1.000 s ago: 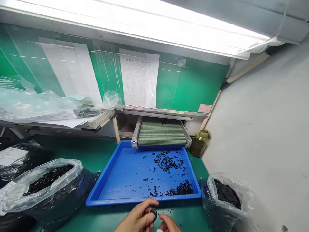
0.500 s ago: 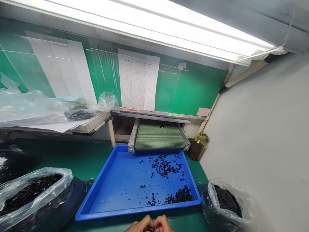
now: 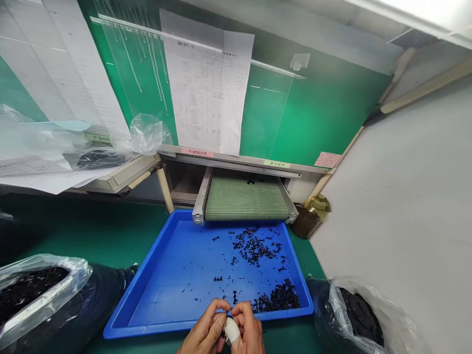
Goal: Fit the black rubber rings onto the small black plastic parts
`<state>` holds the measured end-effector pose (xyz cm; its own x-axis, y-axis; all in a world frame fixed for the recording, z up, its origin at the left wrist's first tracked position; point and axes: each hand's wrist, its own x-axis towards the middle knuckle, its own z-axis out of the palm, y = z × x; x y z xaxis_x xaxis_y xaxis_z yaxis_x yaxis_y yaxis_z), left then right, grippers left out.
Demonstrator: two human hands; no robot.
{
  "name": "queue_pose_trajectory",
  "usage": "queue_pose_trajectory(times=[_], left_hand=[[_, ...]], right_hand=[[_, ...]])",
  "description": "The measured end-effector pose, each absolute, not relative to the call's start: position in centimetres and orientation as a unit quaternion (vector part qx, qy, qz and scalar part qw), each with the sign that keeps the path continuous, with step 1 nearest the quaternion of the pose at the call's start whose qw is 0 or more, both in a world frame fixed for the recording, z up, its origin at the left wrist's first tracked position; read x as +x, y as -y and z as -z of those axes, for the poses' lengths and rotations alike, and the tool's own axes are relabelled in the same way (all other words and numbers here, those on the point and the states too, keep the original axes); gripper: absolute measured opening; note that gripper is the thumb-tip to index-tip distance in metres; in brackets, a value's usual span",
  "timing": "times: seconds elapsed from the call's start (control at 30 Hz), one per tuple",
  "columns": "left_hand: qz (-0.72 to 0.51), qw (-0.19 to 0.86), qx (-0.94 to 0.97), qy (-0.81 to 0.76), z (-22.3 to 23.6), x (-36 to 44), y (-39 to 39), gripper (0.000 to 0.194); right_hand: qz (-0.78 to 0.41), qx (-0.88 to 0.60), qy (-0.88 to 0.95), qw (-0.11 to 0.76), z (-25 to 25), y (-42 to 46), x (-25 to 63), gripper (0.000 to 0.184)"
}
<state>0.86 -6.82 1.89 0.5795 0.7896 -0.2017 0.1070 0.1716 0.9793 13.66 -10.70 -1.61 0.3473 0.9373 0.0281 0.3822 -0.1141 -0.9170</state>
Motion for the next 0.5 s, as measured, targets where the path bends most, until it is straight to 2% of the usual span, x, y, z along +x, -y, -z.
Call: queue_pose_trajectory(times=[0.13, 0.23, 0.37, 0.43, 0.5], left_hand=[[-0.292, 0.677, 0.542, -0.403, -2.1, 1.7, 5.2, 0.05], [-0.319, 0.674, 0.518, -0.419, -2.1, 1.6, 3.6, 0.048], [-0.385, 0.718, 0.369, -0.448, -1.0, 0.7, 1.1, 0.054], [-0.405, 0.745, 0.291, -0.444, -0.2, 0.4, 0.1, 0.052], [-0.41, 0.764, 0.246, -0.433, 0.7, 0.3, -0.5, 0.047]], right_hand=[[-0.385, -0.649, 0.479, 0.448, -0.1, 8.0, 14.1, 0.032], [-0.38, -0.647, 0.552, 0.364, -1.6, 5.2, 16.4, 0.024], [-0.191, -0.623, 0.717, 0.247, -4.6, -1.8, 21.7, 0.032], [-0.087, -0.66, 0.703, 0.251, -6.3, -7.0, 24.4, 0.034], [-0.04, -0.7, 0.661, 0.267, -7.9, -12.7, 26.9, 0.033]])
